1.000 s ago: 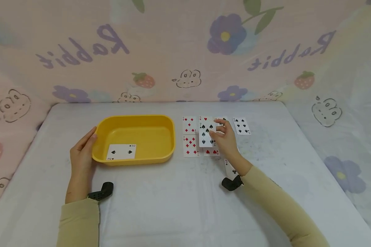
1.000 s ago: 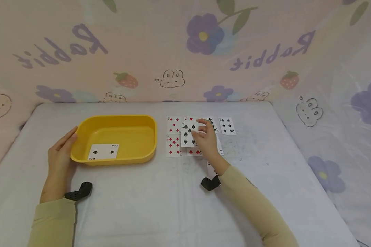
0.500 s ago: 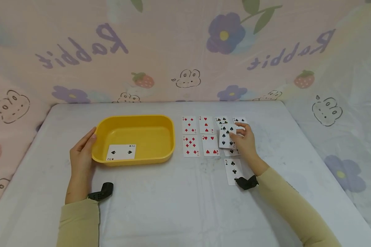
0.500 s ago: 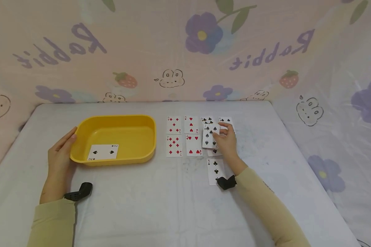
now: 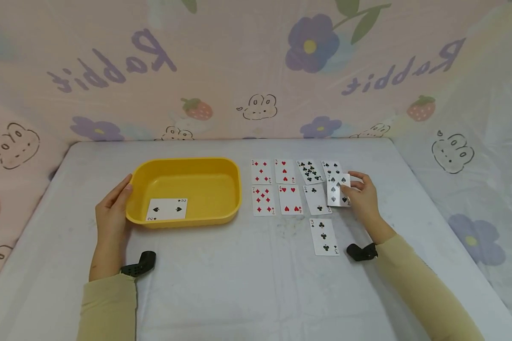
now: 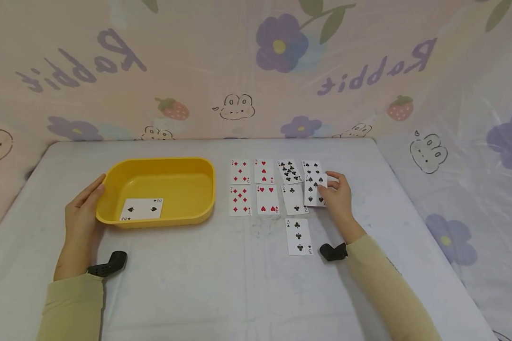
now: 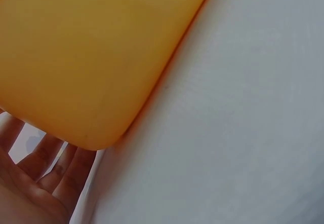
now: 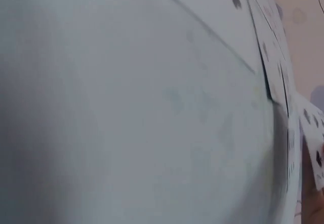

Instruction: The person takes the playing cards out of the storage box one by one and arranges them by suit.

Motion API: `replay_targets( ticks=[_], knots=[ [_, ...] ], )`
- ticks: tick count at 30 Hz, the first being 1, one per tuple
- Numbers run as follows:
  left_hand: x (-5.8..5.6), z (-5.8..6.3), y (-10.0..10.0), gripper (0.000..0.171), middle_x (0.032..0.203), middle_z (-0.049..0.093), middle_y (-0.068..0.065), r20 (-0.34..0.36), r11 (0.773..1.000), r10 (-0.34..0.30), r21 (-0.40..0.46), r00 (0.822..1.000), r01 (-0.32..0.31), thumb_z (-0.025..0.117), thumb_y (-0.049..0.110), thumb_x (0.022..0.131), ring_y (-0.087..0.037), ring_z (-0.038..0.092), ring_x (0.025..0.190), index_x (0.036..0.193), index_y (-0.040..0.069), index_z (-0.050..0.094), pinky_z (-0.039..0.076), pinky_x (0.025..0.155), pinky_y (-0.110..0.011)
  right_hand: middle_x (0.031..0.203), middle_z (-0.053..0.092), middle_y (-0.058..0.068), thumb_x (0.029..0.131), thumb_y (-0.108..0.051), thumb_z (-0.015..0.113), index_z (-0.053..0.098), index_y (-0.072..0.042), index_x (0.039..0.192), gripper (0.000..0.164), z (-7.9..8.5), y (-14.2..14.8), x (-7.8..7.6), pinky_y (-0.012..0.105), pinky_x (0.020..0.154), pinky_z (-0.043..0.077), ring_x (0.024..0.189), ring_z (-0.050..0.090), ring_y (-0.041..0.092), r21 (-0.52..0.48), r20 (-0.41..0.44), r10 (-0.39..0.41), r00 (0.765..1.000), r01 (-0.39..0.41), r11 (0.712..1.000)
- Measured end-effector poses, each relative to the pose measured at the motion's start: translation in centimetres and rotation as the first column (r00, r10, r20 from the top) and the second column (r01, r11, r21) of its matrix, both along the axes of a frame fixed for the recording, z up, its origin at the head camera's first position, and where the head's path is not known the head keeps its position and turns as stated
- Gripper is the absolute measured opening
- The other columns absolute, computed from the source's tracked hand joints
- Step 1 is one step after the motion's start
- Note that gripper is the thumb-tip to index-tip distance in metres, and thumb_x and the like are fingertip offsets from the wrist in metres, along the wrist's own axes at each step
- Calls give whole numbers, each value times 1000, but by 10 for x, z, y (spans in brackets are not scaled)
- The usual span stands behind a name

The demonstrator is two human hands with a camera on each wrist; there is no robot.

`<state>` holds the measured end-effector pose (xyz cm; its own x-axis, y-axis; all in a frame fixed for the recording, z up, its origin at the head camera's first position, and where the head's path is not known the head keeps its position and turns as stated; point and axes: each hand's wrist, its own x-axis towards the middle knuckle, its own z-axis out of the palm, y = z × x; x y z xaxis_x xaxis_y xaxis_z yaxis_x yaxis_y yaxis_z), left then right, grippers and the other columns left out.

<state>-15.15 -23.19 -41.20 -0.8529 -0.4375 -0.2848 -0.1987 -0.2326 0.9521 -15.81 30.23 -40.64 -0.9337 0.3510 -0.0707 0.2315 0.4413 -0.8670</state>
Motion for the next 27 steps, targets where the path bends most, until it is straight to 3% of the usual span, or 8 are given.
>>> replay_targets(
  ticks=[4,7,11,16,21,23,27],
  knots=[
    [1,0,0,41,140,53,14,-4,1000,3,2,1000,-3,67,38,88,-3,38,136,127,30,63,33,108,-12,80,55,-21,89,-10,61,37,-7,143,60,1,12,4,12,60,43,69,53,-7,26,39,32,999,-33,999],
    [1,0,0,41,140,53,14,-1,1000,4,-1,1000,-4,67,39,87,-3,38,137,127,30,63,32,109,-12,83,57,-19,88,-10,62,37,-7,144,62,0,18,7,13,61,45,70,54,-7,43,63,66,996,-69,997],
    [1,1,1,41,141,52,14,-1,1000,5,17,1000,-5,68,38,87,-2,38,136,127,30,63,32,109,-14,91,58,-8,88,-11,62,38,-6,143,60,-3,22,11,15,61,46,70,55,-7,87,85,104,991,-112,990],
    [0,0,0,41,140,53,13,-6,1000,10,25,1000,-10,68,37,87,-3,39,135,127,28,63,34,108,-13,102,63,15,87,-8,65,43,0,138,56,-7,23,11,12,60,46,73,53,-3,178,71,153,986,-163,970],
    [0,-1,0,41,140,53,13,-6,999,8,32,1000,-8,69,37,87,-3,39,135,127,29,63,34,108,-13,111,58,28,85,-5,67,48,5,132,53,-9,21,11,8,69,42,90,57,20,318,47,211,976,-215,923],
    [0,0,0,41,140,53,13,-8,1000,7,27,1000,-6,68,37,87,-3,39,135,127,28,63,34,108,-13,113,56,28,85,-5,66,48,6,132,51,-9,20,11,16,76,45,96,56,30,334,53,220,974,-225,915],
    [0,0,1,40,140,53,13,-7,1000,0,-8,1000,0,67,38,88,-3,38,136,127,29,63,33,108,-13,117,53,30,85,-3,65,49,9,129,49,-9,18,11,44,88,48,103,53,41,373,53,219,974,-223,901]
  ],
)
